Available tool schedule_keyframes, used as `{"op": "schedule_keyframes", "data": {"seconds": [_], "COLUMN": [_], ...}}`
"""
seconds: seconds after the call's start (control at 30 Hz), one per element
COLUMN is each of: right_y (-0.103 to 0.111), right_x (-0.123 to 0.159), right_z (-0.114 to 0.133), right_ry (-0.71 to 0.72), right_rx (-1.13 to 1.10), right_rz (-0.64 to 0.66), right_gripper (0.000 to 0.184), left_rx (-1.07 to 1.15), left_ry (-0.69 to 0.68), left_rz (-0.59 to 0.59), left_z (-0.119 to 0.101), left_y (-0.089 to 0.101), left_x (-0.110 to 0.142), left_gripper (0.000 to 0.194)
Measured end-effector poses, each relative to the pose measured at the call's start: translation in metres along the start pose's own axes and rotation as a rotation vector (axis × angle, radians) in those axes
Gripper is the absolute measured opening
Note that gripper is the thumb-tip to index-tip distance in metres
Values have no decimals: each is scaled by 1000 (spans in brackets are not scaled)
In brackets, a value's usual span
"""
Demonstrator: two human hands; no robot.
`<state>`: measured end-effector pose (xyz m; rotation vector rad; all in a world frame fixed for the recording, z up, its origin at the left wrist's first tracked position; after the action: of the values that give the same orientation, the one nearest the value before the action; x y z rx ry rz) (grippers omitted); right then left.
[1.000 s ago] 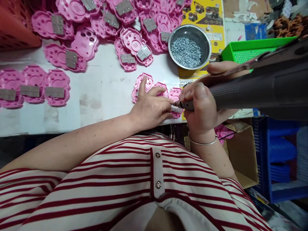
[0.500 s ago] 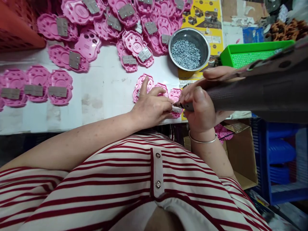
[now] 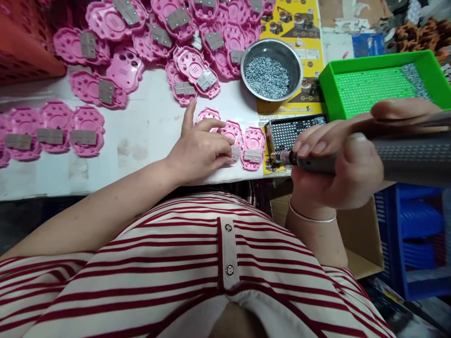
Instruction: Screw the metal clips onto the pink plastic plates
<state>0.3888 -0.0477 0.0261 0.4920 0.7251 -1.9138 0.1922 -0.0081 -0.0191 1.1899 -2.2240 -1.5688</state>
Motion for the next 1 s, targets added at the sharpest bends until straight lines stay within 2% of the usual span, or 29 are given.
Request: {"op": "schedule_keyframes", "data": {"seconds": [0.07, 0.17, 0.27, 0.4, 0.57, 0.73, 0.8, 0.93, 1.0], "right_y": [-6, -11, -11, -15, -18, -17, -16, -16, -16], "right_x": [4, 9, 11, 8, 6, 7, 7, 7, 8], "right_z": [-4, -11, -14, -12, -14, -21, -23, -23, -23], "right_ry": [109, 44, -27, 47, 66, -15, -32, -62, -110], "right_rx": [-63, -50, -6, 9, -33, -83, -64, 4, 79], "right_rz": [15, 83, 68, 88, 84, 141, 139, 108, 137], "right_gripper": [29, 36, 39, 31, 32, 39, 40, 42, 49], "left_rx": [-5, -25, -72, -175, -204, -236, -220, -126, -123], "left_ry": [20, 30, -7, -96, -113, -204, -175, -27, -14], "left_rz": [-1, -25, -93, -149, 9, 119, 101, -27, -48], "left_z": [-3, -4, -4, -2, 8, 13, 8, -6, -10], "left_y": [-2, -2, -1, 4, 14, 18, 13, 1, 0], "left_x": [0, 1, 3, 6, 2, -9, -11, -8, -6], "left_gripper": [17, 19, 22, 23, 27, 32, 31, 26, 26]}}
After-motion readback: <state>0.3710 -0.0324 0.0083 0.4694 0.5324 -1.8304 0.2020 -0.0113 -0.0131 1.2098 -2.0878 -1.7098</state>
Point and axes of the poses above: each hand's wrist, its own x-axis away from the middle knuckle, its own y-axis out of the back of the hand, z = x × y, the point moved 1 cm from there along -x, towards the middle knuckle, and after that the axes turned 4 degrees about -x, right-handed, at the moved point
